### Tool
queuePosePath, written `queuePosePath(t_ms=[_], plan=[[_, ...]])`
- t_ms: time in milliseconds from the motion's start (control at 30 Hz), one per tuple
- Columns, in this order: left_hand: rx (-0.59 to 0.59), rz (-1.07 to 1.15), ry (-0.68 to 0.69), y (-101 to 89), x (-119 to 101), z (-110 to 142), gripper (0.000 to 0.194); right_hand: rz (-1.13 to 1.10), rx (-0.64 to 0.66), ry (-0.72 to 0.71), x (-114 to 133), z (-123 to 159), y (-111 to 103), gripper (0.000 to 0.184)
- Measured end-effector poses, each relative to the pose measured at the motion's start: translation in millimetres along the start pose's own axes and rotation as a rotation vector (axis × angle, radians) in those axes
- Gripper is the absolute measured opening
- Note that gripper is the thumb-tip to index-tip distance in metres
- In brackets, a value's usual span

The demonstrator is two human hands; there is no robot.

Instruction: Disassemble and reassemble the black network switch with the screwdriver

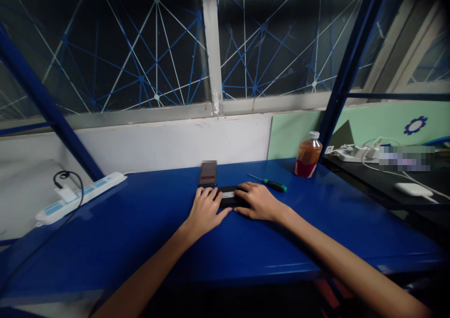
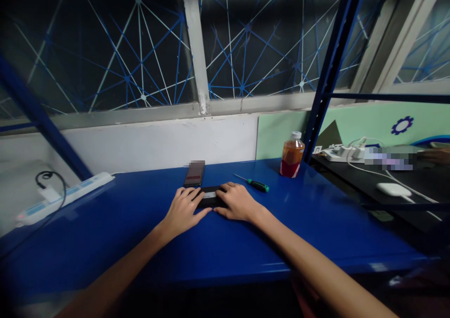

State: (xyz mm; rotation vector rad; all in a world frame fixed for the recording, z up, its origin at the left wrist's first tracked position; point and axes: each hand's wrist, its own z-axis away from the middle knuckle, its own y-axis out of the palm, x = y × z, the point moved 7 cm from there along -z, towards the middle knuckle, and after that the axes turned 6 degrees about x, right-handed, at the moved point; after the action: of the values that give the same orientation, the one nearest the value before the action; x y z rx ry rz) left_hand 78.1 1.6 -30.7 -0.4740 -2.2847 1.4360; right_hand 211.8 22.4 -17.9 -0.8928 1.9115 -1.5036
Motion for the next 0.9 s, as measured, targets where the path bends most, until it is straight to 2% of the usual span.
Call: queuePosePath(t_ms=[467,900], plan=[[0.022,0.017,0.006,-6.9,-5,1,0.053,-0.072,-0.024,0.014,-9,0,-5,0.061],[0.051,0.018,-0.006,-6.3,-5,3,0.052,-0.144,0.006,0.014,-7,0,-9,0.055]])
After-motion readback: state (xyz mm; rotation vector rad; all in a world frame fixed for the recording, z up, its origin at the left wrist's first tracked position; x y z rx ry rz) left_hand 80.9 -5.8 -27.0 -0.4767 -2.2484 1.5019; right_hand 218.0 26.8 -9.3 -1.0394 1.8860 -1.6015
